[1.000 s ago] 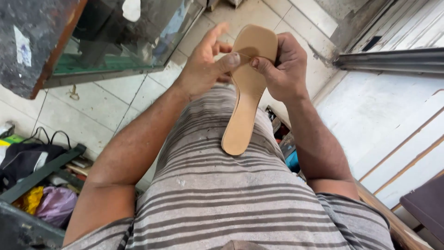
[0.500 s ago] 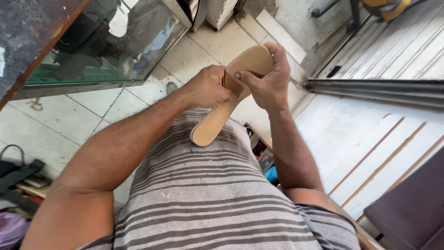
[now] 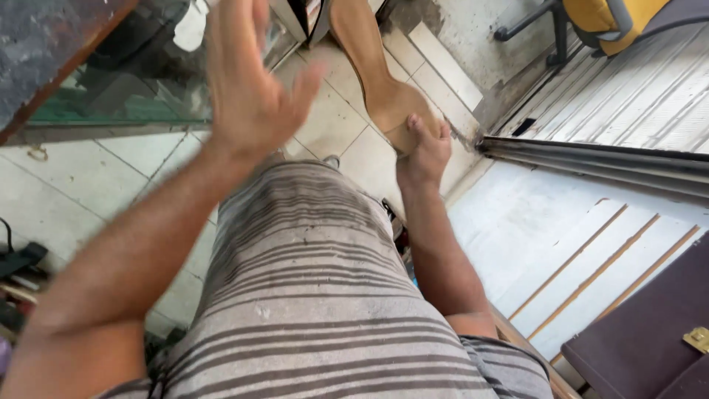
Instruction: Applying adhesive to leather shoe components and assembling them at a workbench.
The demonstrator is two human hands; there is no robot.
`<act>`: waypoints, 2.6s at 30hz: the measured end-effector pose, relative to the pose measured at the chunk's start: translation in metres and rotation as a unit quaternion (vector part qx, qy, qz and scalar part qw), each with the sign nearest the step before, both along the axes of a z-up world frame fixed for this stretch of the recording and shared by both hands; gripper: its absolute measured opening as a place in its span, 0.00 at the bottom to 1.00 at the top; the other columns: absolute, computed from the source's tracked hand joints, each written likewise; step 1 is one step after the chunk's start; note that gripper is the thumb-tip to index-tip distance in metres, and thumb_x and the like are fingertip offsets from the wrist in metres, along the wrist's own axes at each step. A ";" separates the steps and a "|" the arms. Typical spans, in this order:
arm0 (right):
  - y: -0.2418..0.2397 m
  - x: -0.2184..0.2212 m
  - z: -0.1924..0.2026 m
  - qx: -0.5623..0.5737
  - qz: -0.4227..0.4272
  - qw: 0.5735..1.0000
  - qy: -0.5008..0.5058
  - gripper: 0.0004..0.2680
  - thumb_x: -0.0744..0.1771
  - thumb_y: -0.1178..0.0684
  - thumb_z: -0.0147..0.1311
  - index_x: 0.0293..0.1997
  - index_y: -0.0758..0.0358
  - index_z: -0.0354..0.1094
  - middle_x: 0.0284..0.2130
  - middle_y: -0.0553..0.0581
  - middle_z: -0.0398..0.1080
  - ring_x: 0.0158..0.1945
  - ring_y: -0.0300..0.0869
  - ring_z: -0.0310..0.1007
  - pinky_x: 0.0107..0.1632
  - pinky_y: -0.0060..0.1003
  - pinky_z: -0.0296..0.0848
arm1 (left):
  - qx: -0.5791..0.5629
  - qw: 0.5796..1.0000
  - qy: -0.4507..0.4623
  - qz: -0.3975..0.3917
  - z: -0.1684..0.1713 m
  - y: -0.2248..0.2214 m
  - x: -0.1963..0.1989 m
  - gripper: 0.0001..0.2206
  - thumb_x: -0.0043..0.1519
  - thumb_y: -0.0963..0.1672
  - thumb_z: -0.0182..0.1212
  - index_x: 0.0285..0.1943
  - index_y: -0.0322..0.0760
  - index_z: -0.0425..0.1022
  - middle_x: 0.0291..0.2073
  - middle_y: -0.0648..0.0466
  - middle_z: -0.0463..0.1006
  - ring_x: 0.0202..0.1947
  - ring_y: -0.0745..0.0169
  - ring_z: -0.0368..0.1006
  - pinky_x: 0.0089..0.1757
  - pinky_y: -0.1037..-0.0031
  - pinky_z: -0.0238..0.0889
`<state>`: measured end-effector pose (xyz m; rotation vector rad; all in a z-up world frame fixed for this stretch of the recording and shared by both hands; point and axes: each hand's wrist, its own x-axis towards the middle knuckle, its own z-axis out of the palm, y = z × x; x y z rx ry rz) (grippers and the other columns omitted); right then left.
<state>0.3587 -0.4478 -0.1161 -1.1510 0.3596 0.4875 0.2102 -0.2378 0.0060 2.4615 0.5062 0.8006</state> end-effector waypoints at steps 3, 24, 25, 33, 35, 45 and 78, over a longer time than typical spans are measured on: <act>0.013 -0.027 0.016 -0.003 -0.003 0.997 0.082 0.12 0.60 0.61 0.65 0.39 0.60 0.61 0.35 0.60 0.72 0.38 0.48 0.74 0.38 0.42 0.79 | -0.310 0.950 0.017 0.025 -0.065 -0.035 -0.001 0.42 0.58 0.55 0.71 0.71 0.32 0.50 0.53 0.49 0.64 0.53 0.55 0.62 0.53 0.63 0.63; 0.057 0.007 0.054 0.089 0.359 0.851 -0.373 0.20 0.67 0.67 0.64 0.64 0.71 0.59 0.35 0.67 0.73 0.37 0.45 0.74 0.45 0.37 0.76 | -0.402 0.913 0.005 -0.071 -0.063 -0.057 -0.030 0.08 0.56 0.37 0.68 0.28 0.33 0.71 0.15 0.49 0.68 0.18 0.59 0.65 0.23 0.71 0.58; 0.059 0.002 0.061 0.088 0.358 0.847 -0.384 0.18 0.67 0.67 0.63 0.62 0.72 0.60 0.34 0.67 0.73 0.36 0.44 0.74 0.43 0.35 0.76 | -0.392 0.918 0.003 -0.068 -0.054 -0.056 -0.035 0.08 0.57 0.36 0.66 0.29 0.34 0.72 0.16 0.50 0.67 0.18 0.59 0.65 0.23 0.72 0.58; 0.083 -0.032 0.078 0.037 0.322 0.834 -0.447 0.11 0.66 0.69 0.62 0.53 0.76 0.68 0.30 0.65 0.72 0.29 0.42 0.75 0.31 0.35 0.77 | -0.347 0.935 -0.004 -0.069 -0.044 -0.034 -0.067 0.07 0.57 0.36 0.64 0.29 0.33 0.70 0.17 0.46 0.67 0.18 0.46 0.68 0.22 0.67 0.58; 0.093 -0.045 0.095 0.005 0.319 0.841 -0.437 0.06 0.66 0.69 0.61 0.44 0.74 0.68 0.28 0.64 0.72 0.25 0.44 0.76 0.27 0.36 0.80 | -0.337 0.939 0.013 -0.072 -0.037 -0.025 -0.078 0.09 0.56 0.35 0.64 0.28 0.33 0.68 0.17 0.49 0.65 0.17 0.51 0.67 0.22 0.70 0.57; 0.156 -0.086 0.128 -0.120 0.382 0.843 -0.358 0.06 0.65 0.71 0.61 0.37 0.71 0.69 0.29 0.60 0.72 0.29 0.39 0.78 0.30 0.32 0.84 | -0.364 0.927 0.005 -0.094 -0.028 0.032 -0.139 0.04 0.57 0.36 0.62 0.33 0.31 0.72 0.20 0.45 0.69 0.21 0.49 0.70 0.24 0.65 0.62; 0.357 -0.053 0.168 -0.013 0.517 0.758 -0.398 0.18 0.69 0.76 0.53 0.65 0.73 0.54 0.37 0.67 0.69 0.21 0.42 0.64 0.23 0.32 0.70 | -0.158 0.886 0.355 0.253 0.063 0.255 -0.227 0.38 0.50 0.63 0.71 0.61 0.41 0.67 0.50 0.45 0.71 0.49 0.43 0.68 0.46 0.50 0.66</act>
